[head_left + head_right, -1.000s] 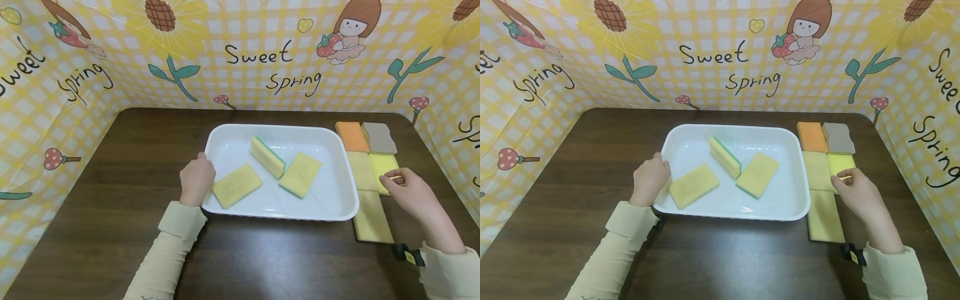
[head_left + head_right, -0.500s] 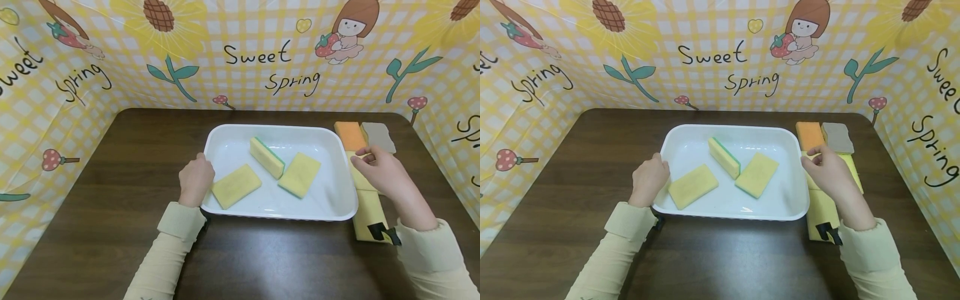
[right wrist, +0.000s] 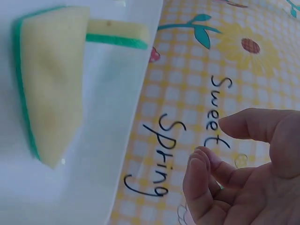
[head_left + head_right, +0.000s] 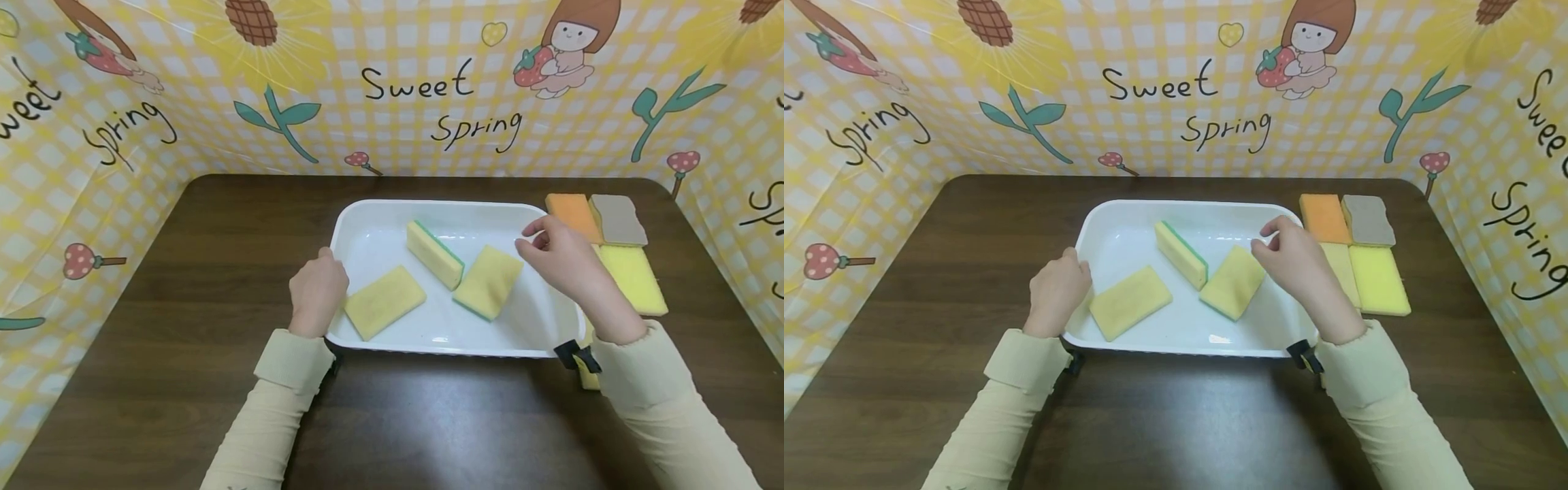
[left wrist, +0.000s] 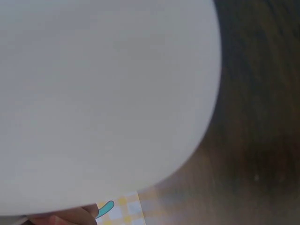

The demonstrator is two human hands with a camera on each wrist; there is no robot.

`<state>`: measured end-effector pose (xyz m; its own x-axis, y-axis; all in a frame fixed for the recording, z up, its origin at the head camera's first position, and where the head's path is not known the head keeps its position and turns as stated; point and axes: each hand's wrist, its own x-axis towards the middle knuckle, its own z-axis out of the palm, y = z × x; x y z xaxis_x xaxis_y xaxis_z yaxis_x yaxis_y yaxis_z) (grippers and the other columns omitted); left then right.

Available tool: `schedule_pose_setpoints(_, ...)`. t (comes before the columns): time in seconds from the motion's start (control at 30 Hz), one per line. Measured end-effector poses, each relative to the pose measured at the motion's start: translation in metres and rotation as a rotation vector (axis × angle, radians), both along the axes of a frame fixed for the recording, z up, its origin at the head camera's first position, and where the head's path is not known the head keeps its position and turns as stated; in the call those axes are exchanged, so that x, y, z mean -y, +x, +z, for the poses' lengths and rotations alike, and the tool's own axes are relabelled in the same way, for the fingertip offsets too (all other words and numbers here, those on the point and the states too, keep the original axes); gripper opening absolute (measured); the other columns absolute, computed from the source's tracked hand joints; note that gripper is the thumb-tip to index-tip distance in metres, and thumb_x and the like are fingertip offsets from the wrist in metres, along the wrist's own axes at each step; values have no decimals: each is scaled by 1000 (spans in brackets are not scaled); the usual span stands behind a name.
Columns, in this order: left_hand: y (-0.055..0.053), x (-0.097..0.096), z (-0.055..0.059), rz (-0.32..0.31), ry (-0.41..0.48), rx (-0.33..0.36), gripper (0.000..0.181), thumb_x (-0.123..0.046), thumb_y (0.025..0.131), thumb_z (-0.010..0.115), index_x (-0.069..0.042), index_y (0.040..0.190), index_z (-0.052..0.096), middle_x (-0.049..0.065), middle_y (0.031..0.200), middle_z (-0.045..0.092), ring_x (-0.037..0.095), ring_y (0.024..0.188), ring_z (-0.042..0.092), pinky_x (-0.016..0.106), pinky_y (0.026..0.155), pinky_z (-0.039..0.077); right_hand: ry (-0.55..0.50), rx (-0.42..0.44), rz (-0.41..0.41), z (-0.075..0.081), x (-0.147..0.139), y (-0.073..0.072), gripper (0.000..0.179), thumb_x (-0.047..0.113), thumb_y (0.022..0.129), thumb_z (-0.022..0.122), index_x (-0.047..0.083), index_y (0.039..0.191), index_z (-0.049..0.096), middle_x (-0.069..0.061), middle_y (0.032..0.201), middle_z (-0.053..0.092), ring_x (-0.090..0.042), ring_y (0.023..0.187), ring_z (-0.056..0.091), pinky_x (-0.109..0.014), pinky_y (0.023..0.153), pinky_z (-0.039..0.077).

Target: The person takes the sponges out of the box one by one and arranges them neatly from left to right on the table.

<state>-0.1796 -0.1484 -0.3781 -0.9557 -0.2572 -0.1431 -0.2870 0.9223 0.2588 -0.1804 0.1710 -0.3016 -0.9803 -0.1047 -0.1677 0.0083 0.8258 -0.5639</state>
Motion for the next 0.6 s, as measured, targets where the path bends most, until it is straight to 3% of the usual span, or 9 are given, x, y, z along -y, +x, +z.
schedule_pose_setpoints(0.4, -1, 1, 0, 4, 12, 11, 33, -20, 100, 33, 5, 111, 50, 20, 79, 62, 27, 63, 59, 38, 52, 46, 70, 72, 74, -7, 44, -15, 47, 37, 95, 53, -1, 123, 50, -19, 106, 59, -28, 88, 55, -34, 72, 46)
schedule_pose_setpoints(0.6, -1, 0, -1, -1, 8, 14, 32, -19, 99, 33, 6, 111, 50, 21, 79, 62, 27, 63, 59, 38, 52, 46, 68, 100, 98, -10, 56, -24, 48, 36, 95, 54, 0, 126, 50, -19, 113, 59, -29, 96, 55, -39, 81, 46)
